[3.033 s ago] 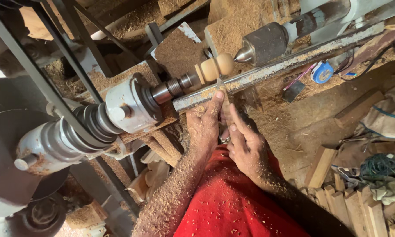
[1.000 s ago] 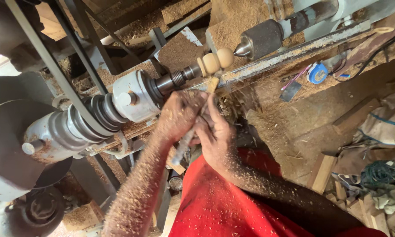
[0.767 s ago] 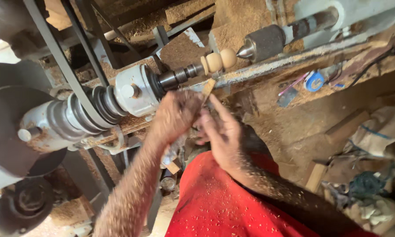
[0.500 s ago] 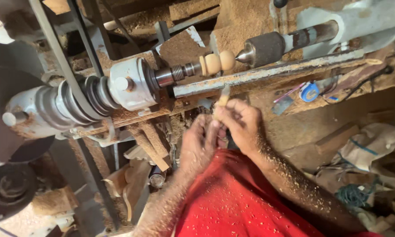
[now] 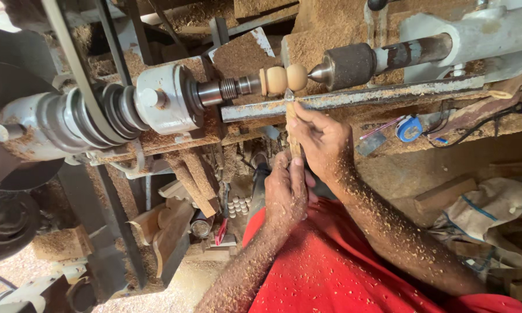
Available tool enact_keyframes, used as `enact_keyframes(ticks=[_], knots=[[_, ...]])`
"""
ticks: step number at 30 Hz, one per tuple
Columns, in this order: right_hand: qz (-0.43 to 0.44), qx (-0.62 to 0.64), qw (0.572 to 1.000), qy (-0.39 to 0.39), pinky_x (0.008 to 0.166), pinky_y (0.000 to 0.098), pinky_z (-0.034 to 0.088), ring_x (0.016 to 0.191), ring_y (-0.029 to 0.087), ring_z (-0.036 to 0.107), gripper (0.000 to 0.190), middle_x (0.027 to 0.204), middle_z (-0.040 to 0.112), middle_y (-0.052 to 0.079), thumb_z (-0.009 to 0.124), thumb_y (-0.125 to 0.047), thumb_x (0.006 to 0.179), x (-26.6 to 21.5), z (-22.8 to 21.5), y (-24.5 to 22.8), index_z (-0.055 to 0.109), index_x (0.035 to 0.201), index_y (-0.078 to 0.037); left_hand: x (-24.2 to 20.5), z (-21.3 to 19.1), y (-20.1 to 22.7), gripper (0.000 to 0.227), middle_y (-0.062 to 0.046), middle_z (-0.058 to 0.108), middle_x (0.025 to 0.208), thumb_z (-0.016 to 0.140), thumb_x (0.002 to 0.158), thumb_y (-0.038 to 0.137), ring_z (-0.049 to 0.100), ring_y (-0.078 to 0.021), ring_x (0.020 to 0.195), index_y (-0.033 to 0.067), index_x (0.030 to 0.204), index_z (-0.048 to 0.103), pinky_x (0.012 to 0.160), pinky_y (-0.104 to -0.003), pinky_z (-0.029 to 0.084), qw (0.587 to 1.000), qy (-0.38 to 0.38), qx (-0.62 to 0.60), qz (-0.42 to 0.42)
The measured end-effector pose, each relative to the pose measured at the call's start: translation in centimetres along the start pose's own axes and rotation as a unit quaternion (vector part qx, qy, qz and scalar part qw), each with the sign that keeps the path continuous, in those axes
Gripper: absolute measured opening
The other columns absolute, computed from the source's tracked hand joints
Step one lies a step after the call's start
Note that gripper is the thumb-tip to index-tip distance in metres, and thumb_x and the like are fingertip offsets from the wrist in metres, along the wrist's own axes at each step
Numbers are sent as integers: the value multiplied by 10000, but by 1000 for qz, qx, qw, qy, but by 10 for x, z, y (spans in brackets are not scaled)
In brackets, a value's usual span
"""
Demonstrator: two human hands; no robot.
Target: The person uses a woodworking lathe to shape a cylindrical piece of wood, applying a chisel to carve detail and then using sandpaper to smooth the surface while the wood rotates.
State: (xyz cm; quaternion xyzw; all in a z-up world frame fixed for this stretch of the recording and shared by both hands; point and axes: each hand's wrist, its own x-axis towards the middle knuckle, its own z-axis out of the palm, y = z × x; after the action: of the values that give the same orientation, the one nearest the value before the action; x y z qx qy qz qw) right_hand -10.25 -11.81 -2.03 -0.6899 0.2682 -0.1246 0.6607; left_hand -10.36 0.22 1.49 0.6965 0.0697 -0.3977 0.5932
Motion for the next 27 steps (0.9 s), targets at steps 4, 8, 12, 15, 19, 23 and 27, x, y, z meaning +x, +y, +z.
enact_keyframes(ticks=[4,8,12,15,19,23,27], knots=[[35,-56,998,8,737,216,582,843,59,678,264,994,785,99,730,-56,980,5,3,-6,727,1220,54,-1,-1,0,328,-36,615,633,436,1067,275,584,-109,445,34,1218,599,440,-272,484,997,36,28,68],[7,-17,1000,5,781,220,594,905,57,691,278,1070,776,94,711,-50,986,4,9,-7,704,1241,59,-1,-13,-8,302,-13,602,643,478,1074,269,550,-79,505,27,1145,644,471,-263,463,994,54,58,78],[13,-42,999,26,741,236,610,856,73,706,282,1024,784,98,715,-53,972,-1,22,-12,706,1229,63,5,-42,-6,294,17,618,680,485,1079,261,541,-61,562,34,1138,663,487,-258,459,991,11,83,108],[41,8,999,30,740,260,640,858,86,716,297,1025,774,103,683,-52,988,-8,34,-15,683,1259,69,8,-67,10,291,18,587,630,491,1054,287,510,-78,500,73,1142,668,454,-278,433,992,-33,119,11],[73,88,993,18,754,278,654,856,110,746,367,1032,761,103,615,-60,1023,-17,37,-14,598,1370,55,8,-96,26,297,19,564,589,474,1050,289,536,-72,468,66,1116,659,462,-255,450,978,-92,175,65],[53,93,994,8,793,266,629,924,108,722,404,1090,749,110,628,-42,1022,-22,28,-9,559,1407,58,7,-80,13,293,24,538,599,455,1077,287,500,-66,465,57,1110,633,427,-249,437,987,-95,120,55],[38,42,998,8,765,232,591,879,85,695,448,1050,750,109,652,-32,1009,-20,19,-6,552,1438,53,7,-53,4,297,22,543,587,410,1086,292,515,-68,423,57,1131,585,379,-258,473,993,-96,68,22]])
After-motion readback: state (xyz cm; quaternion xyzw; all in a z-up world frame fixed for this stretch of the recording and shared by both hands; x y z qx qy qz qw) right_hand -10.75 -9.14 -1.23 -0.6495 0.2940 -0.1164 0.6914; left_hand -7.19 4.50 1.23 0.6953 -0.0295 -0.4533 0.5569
